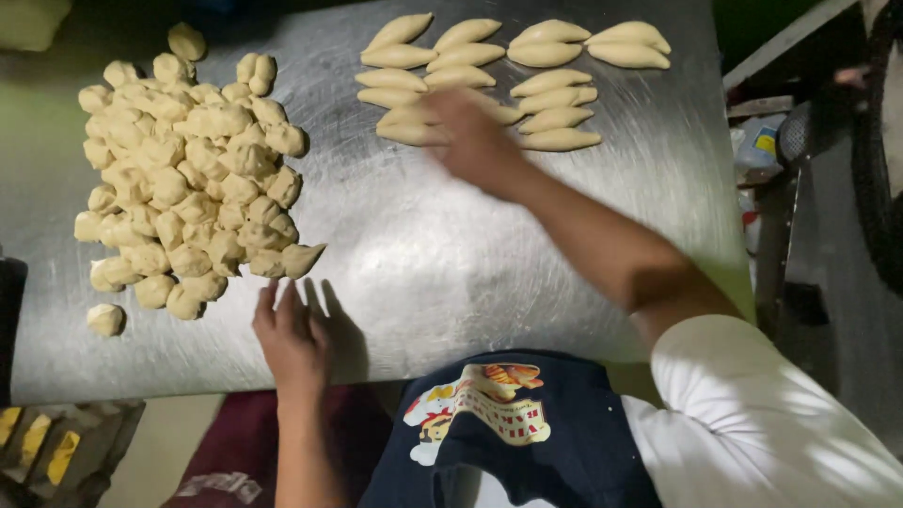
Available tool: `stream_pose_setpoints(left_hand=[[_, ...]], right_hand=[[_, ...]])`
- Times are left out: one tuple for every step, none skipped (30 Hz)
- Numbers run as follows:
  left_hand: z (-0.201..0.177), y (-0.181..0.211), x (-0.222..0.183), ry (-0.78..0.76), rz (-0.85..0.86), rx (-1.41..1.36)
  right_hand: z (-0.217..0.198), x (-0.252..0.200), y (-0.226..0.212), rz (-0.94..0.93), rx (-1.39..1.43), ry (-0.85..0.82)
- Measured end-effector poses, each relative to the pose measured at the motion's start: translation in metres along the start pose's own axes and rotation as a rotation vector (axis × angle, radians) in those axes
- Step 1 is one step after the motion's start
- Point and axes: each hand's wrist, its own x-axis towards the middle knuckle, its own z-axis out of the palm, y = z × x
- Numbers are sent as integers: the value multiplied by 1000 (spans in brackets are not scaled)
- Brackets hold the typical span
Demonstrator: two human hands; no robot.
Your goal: Shaping small portions of dough into tapered rolls on a metal table using both hands
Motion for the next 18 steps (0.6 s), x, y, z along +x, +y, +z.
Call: stream_pose_setpoints(left_hand=[[2,-25,4,93,94,90],[5,-29,14,92,104,80],[7,-35,23,98,202,96],[10,-41,31,109,298,111],[9,-40,34,110,307,99],[6,-39,35,142,332,125],[2,-38,37,174,356,152],[2,-44,40,176,364,138],[2,-51,43,171,407,84],[2,-57,46,167,447,31],[3,-67,50,169,452,19],[4,-77,54,177,500,29],[6,-86,58,186,548,38],[3,-89,59,181,555,28],[1,-91,62,166,539,-8],[-1,-91,67,155,525,-44],[1,-96,70,156,532,-54],[3,-101,71,140,521,-73]], right_hand=[[30,-9,-39,-15,83,-230],[52,-20,-61,-9,73,-223],[76,-31,-83,-194,11,-321],[102,-41,-105,-380,-54,-422],[118,-47,-113,-374,-67,-418],[133,-55,-121,-373,-170,-463],[149,-61,-129,-371,-272,-509],[157,-62,-135,-363,-286,-506],[164,-63,-140,-291,-284,-478],[172,-65,-146,-221,-279,-452],[182,-64,-149,-215,-291,-451],[193,-64,-152,-187,-328,-394],[202,-65,-154,-161,-365,-337],[208,-63,-159,-150,-372,-336],[212,-60,-163,-116,-378,-301],[215,-55,-165,-88,-386,-263],[217,-52,-170,-81,-396,-259],[219,-51,-176,-80,-364,-259]])
